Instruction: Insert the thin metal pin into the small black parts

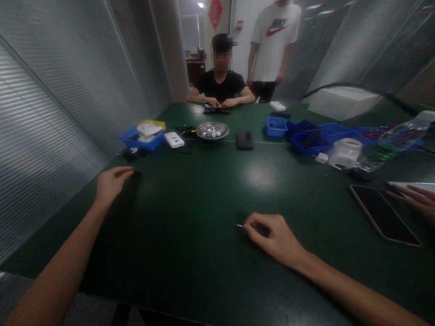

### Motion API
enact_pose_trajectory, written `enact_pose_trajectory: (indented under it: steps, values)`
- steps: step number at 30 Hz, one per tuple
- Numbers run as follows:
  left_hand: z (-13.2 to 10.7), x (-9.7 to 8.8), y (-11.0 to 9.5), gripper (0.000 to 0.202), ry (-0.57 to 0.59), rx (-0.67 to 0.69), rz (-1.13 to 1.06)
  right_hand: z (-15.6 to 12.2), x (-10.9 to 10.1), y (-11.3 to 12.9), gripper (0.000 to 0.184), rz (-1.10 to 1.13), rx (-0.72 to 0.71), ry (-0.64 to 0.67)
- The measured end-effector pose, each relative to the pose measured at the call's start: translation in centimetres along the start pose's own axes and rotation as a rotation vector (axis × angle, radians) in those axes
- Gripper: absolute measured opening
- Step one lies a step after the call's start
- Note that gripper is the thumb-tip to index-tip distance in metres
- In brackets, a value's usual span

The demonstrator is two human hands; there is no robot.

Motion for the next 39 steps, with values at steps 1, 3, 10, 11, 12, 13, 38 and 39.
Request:
enact_pose_trajectory:
  steps: [1, 3, 10, 11, 12, 13, 38, 39]
  values:
    - [0.0, 0.1, -0.2, 0.039, -0.008, 0.005, 0.011, 0.0, 0.0, 0.0, 0.021, -0.002, -0.001, -0.001]
    - [0.1, 0.4, -0.5, 0.039, -0.021, 0.015, 0.025, 0.1, 0.0, 0.1, 0.021, -0.003, -0.002, -0.005]
    - [0.8, 0.5, 0.4, 0.039, 0.0, -0.031, 0.088, 0.1, 0.2, -0.1, 0.021, 0.012, 0.015, 0.002]
    - [0.8, 0.5, 0.6, 0.039, 0.008, -0.037, 0.091, 0.1, 0.2, -0.2, 0.021, 0.012, 0.015, 0.002]
    - [0.9, 0.5, 0.7, 0.039, 0.016, -0.039, 0.093, 0.0, 0.2, -0.1, 0.021, 0.011, 0.014, 0.001]
    - [0.9, 0.5, 0.8, 0.039, 0.024, -0.04, 0.094, 0.0, 0.1, -0.1, 0.021, 0.011, 0.013, 0.001]
    - [-18.6, 11.0, -17.3, 0.035, 0.75, 0.451, -0.111, 0.0, 0.2, -0.2, 0.019, -0.009, -0.002, 0.002]
    - [-21.0, 11.9, -18.8, 0.03, 0.804, 0.522, -0.142, 0.0, 0.2, -0.2, 0.02, -0.012, -0.004, 0.003]
Point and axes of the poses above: each hand's wrist, its own z-axis towards the middle knuckle, its own x-axis out of the palm, y = z × x, the point moved 9 cm from there along z, towards the middle knuckle, and after that the axes turned 13 degrees about -x, right-handed, at the moved point
